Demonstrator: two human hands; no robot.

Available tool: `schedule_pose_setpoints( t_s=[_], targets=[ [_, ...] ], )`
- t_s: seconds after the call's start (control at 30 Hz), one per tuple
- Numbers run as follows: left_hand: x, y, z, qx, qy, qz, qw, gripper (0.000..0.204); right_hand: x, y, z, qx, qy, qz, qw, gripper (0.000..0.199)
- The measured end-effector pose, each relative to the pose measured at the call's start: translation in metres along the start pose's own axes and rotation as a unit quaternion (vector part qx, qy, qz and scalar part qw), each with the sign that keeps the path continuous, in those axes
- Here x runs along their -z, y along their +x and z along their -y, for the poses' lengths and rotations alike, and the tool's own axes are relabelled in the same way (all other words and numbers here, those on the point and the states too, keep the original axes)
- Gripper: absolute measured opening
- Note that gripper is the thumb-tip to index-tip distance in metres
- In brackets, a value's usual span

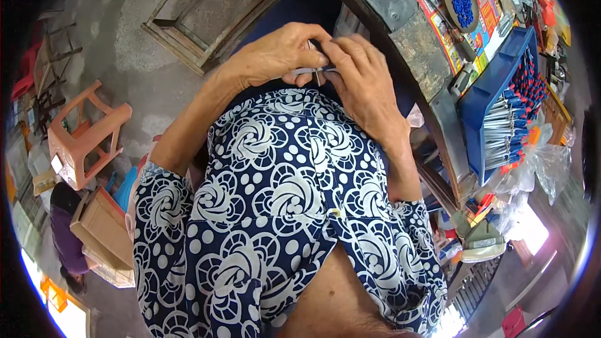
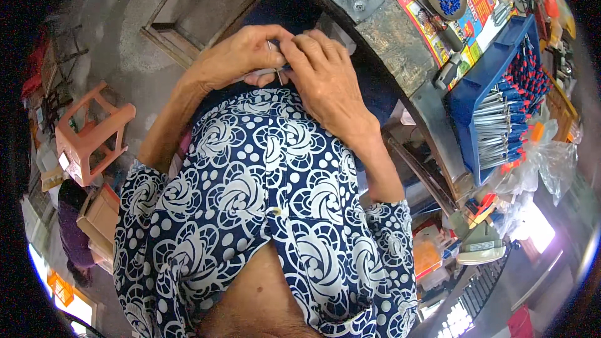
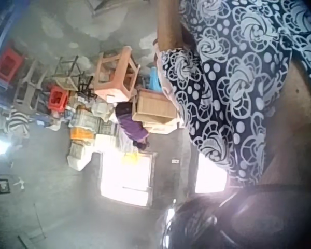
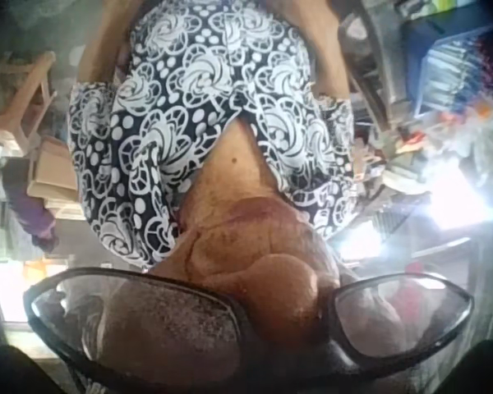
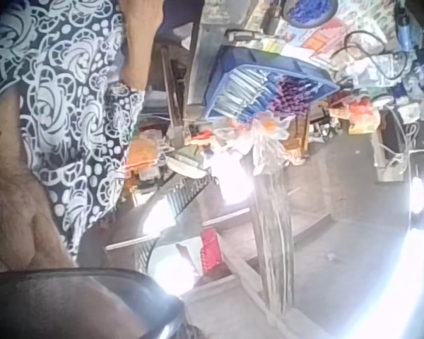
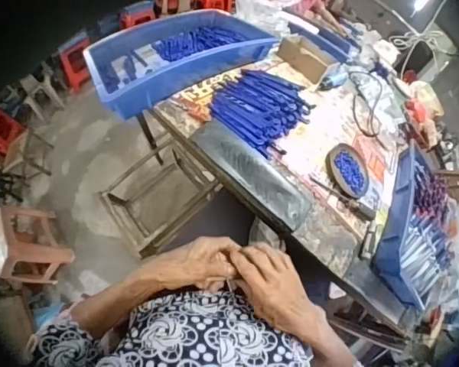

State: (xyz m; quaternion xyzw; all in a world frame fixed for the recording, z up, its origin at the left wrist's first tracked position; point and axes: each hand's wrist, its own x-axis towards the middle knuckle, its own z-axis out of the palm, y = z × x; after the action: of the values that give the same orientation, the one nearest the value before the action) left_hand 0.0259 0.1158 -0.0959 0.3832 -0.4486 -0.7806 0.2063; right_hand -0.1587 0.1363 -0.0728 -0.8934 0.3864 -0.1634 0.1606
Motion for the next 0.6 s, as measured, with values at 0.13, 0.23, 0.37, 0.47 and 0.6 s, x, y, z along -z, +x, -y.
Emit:
schedule_pose_setpoints(
  t_s=[0.13, 0.23, 0.37, 0.47, 0.6],
  targets=[
    [0.003, -0.002, 0.002, 0.022, 0.011, 0.023, 0.999, 0.032, -0.006, -0.007, -0.001, -0.006, 0.038, 0.037, 0.999, 0.044],
    [0.003, -0.005, 0.003, 0.016, -0.014, 0.078, 0.997, 0.041, -0.001, -0.012, 0.002, -0.006, 0.064, 0.058, 0.996, 0.043],
    [0.006, -0.013, -0.014, 0.013, 0.099, 0.133, 0.986, 0.044, 0.016, -0.017, 0.008, 0.011, 0.095, 0.065, 0.993, 0.039],
    [0.046, -0.032, -0.010, 0.014, 0.088, 0.024, 0.996, 0.039, 0.042, -0.041, -0.002, -0.185, 0.057, -0.073, 0.978, 0.031],
    [0.025, -0.026, -0.036, 0.005, 0.031, 0.067, 0.997, 0.027, 0.048, -0.020, 0.012, -0.124, 0.083, -0.081, 0.985, 0.025]
  ],
)
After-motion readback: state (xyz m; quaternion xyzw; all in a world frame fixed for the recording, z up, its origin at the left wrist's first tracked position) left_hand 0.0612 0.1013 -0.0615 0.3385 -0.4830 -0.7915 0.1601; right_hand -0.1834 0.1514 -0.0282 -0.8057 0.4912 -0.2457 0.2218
